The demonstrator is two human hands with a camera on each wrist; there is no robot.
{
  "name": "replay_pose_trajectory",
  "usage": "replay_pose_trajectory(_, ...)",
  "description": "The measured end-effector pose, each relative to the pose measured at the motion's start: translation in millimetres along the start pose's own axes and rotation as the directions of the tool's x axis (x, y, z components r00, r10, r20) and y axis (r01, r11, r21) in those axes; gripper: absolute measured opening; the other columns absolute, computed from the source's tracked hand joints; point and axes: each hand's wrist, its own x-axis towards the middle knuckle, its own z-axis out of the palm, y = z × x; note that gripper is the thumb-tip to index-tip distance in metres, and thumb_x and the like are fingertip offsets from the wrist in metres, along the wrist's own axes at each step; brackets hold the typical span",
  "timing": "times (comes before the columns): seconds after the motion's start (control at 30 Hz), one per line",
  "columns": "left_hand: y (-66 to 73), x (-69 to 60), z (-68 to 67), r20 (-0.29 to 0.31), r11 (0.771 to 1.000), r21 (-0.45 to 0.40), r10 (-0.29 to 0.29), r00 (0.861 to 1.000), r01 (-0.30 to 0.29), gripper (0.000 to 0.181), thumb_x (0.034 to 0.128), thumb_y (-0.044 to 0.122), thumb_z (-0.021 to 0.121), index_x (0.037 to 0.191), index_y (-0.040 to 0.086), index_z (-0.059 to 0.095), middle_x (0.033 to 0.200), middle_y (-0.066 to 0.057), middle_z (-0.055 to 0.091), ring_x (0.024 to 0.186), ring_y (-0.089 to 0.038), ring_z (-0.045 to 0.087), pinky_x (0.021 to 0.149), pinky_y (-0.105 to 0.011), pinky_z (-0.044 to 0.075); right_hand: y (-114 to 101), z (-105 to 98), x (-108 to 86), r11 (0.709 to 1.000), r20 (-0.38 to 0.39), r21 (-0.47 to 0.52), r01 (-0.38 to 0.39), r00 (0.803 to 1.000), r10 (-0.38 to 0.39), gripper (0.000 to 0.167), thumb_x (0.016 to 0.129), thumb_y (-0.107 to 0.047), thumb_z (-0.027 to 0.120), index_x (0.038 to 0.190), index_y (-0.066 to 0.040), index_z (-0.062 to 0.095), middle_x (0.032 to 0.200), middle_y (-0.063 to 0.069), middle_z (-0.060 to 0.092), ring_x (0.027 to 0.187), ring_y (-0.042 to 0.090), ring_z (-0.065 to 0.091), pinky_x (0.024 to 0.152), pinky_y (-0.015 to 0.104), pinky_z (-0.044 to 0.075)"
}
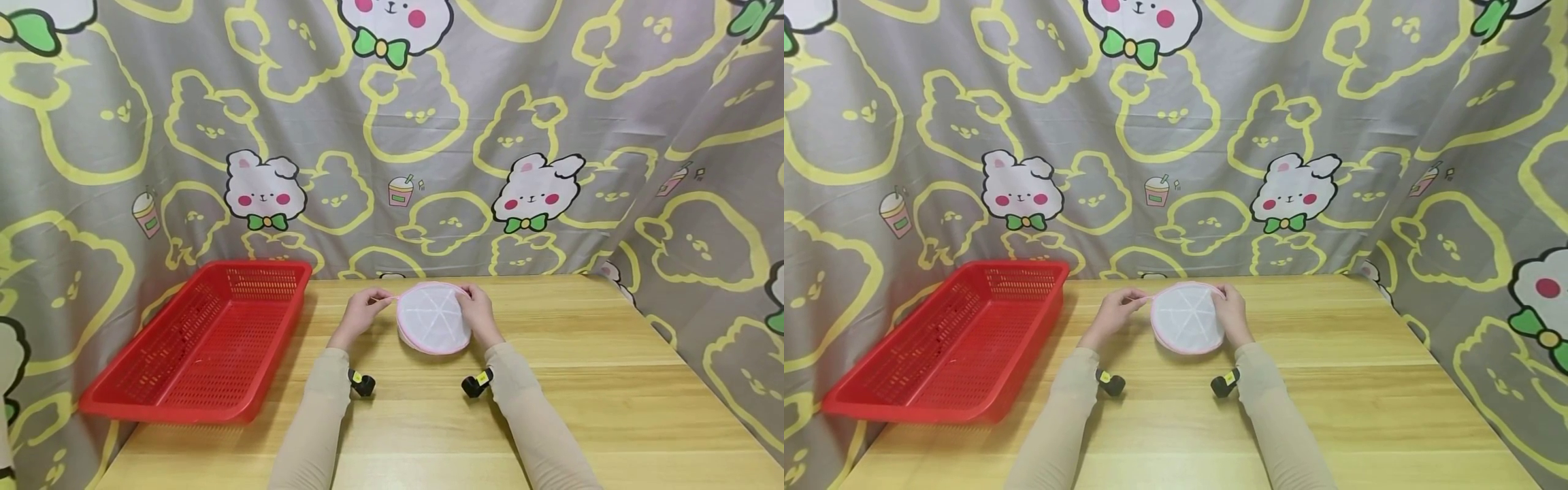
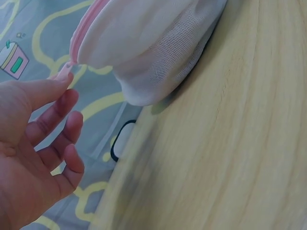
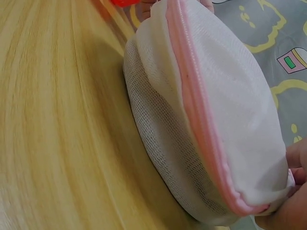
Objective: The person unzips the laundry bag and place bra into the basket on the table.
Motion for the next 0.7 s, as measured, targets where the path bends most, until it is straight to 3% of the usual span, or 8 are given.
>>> replay_pose_trajectory(0.5,1.0,-1.4,-6.5,0.069,1.0,-0.028,0.007,0.998,-0.005,0.012,0.0939,0.019,0.065,0.098,0.01,0.072,0.094,-0.007,0.07,0.077,-0.012,0.053,0.069,-0.025,0.044,-1.7,0.0,-2.1,1.0,-0.027,0.0,0.002,1.0,-0.002,0.026,0.099,-0.009,0.049,0.119,0.006,0.058,0.119,0.024,0.06,0.109,0.032,0.054,0.097,0.041,0.044)
replay_pose_trajectory(0.7,0.3,-2.4,-9.3,0.12,0.998,-0.053,-0.008,0.993,0.015,0.014,0.094,0.02,0.065,0.1,0.009,0.072,0.099,-0.007,0.07,0.081,-0.011,0.056,0.073,-0.025,0.046,-0.1,-0.6,-1.1,1.0,-0.053,-0.008,0.002,0.999,-0.002,0.026,0.098,-0.008,0.049,0.118,0.006,0.059,0.117,0.024,0.06,0.107,0.032,0.054,0.096,0.04,0.044)
